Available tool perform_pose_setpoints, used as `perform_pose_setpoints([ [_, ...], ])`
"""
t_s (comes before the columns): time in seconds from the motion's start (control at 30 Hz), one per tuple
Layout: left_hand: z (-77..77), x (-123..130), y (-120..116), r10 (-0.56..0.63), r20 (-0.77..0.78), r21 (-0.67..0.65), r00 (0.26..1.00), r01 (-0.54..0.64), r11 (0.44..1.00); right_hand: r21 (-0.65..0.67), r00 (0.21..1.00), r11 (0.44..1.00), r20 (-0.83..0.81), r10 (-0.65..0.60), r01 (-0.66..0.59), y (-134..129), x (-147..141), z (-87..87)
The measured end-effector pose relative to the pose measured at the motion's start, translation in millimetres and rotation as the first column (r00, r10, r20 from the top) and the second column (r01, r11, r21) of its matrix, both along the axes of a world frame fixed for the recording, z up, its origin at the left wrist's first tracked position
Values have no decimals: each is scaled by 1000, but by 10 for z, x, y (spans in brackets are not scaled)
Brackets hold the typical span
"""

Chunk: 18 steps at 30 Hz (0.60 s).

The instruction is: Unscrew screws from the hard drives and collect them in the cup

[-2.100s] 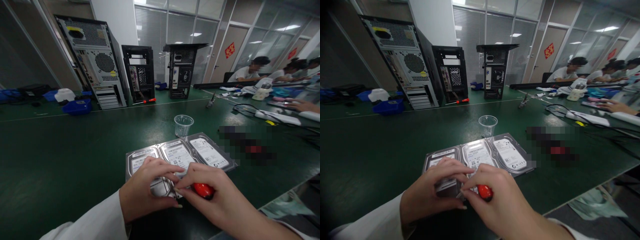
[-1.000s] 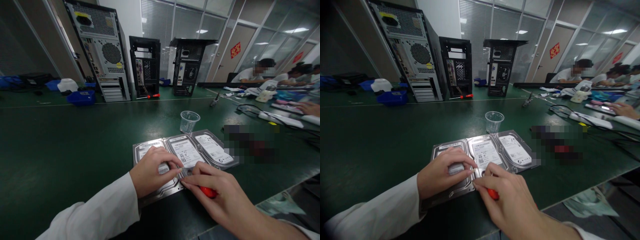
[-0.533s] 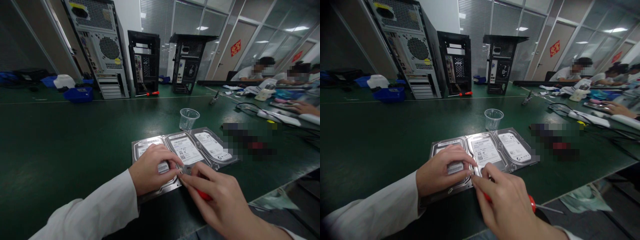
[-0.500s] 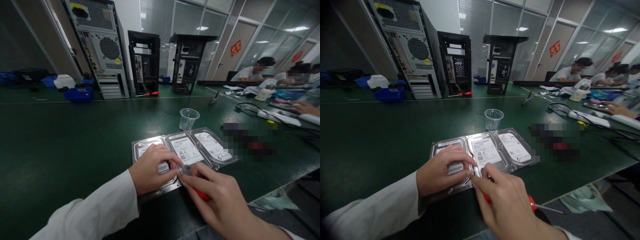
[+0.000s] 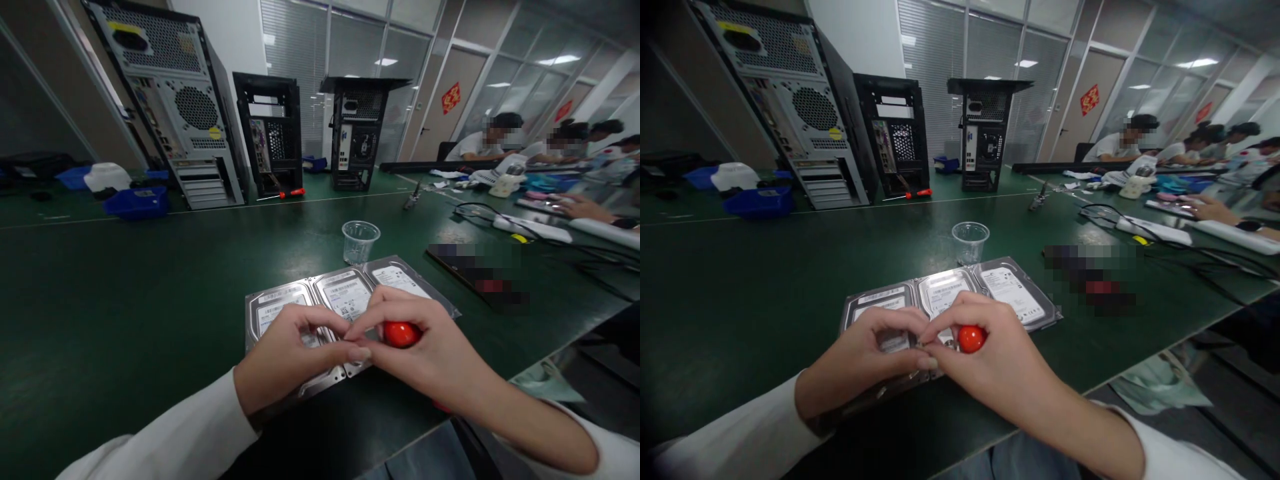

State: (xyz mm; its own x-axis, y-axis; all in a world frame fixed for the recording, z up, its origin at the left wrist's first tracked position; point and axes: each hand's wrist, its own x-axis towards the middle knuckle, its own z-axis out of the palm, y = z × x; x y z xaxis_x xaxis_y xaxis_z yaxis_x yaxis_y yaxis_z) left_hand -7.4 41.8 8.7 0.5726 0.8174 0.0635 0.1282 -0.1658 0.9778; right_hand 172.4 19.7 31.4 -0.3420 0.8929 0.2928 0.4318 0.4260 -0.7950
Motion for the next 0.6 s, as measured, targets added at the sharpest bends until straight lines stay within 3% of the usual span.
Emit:
perform_pose_setpoints([
  [0.13,35,-4,8,42,20,-116,999,-39,992,97,1000,995,15,20,-21,4,-4,-22],
  [0.27,79,-44,20,14,33,-218,999,-6,976,182,997,983,73,12,-26,-9,7,-19],
  [0.43,151,-57,12,28,61,-411,998,-1,912,207,992,975,114,63,-85,48,38,62],
  [0.6,144,-53,37,46,71,-423,996,-12,906,206,982,966,140,127,-154,120,84,91],
])
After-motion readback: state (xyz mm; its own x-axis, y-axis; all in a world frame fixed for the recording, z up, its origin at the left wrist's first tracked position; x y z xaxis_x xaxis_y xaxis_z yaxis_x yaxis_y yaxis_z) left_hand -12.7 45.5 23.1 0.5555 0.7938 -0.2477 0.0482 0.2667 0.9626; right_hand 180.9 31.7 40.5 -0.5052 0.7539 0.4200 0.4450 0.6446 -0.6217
